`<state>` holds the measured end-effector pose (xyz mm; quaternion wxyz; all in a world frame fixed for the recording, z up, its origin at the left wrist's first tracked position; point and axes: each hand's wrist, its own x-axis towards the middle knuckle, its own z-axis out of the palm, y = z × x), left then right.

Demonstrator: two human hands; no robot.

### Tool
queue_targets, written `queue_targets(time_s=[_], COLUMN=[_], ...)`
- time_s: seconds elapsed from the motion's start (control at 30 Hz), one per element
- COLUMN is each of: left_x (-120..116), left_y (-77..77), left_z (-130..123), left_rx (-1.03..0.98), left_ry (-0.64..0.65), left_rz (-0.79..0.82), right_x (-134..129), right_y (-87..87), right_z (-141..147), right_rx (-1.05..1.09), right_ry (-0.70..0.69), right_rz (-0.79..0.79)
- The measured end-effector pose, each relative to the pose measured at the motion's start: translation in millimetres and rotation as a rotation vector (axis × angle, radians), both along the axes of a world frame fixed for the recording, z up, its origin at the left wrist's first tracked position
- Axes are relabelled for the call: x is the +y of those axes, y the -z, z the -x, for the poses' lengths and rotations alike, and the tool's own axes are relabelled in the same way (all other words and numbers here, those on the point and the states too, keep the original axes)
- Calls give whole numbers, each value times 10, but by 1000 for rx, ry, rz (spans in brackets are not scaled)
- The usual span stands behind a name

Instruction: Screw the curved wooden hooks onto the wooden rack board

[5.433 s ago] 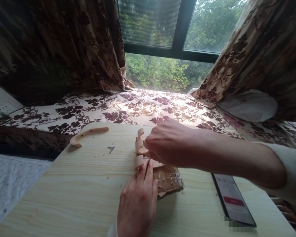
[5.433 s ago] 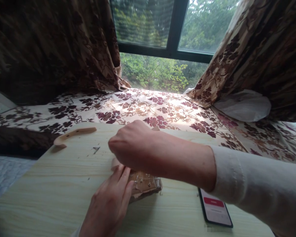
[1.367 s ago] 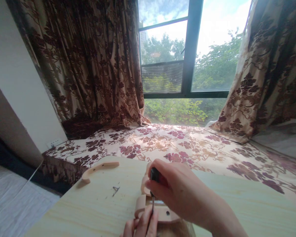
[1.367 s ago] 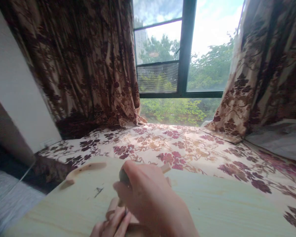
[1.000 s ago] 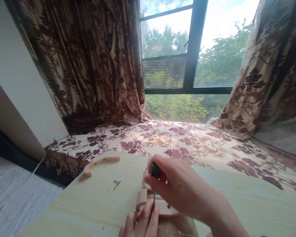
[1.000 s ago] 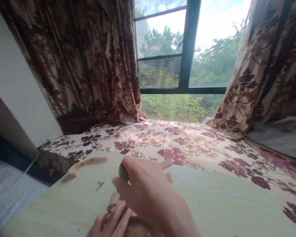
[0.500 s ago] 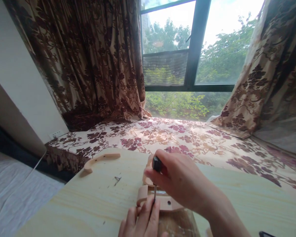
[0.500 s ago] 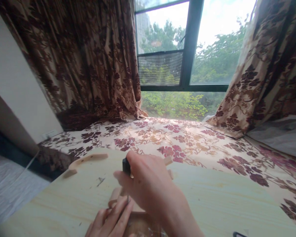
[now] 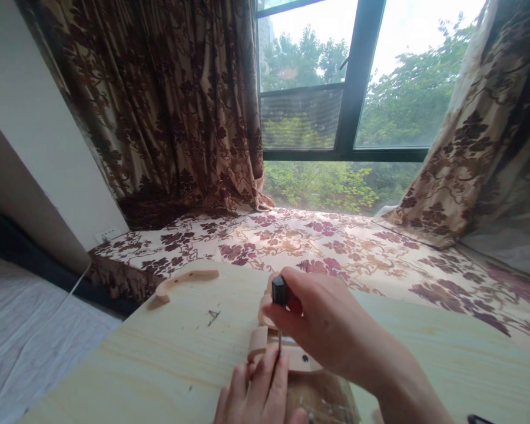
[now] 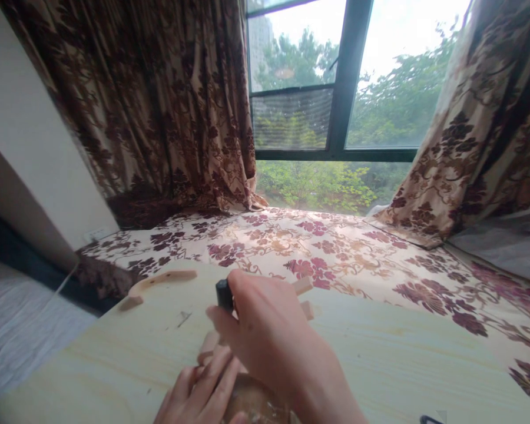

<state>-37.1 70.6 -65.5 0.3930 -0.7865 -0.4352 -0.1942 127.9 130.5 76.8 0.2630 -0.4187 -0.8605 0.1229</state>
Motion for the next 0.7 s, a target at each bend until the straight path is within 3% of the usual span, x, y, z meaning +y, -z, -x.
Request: queue_targets(time_s=[0.23,0.4,0.57,0.7], left_x=[-103,-138,-157,-152], left_y=[-84,-112,-192,-269], left_z=[-125,-152,-192,-226], left_rx=[-62,-116,-116,-32], left_ry=[-82,-100,-127,-120], left_rz=[54,72,81,57], right_x=[-8,3,-66,-34], right_y=[7,0,-50,-42], right_z=[-23,-35,-86,-88], right_rx=[-20,-81,-4,-64], right_ry=[-20,78,-99,4], right_rz=[4,-104,28,-43])
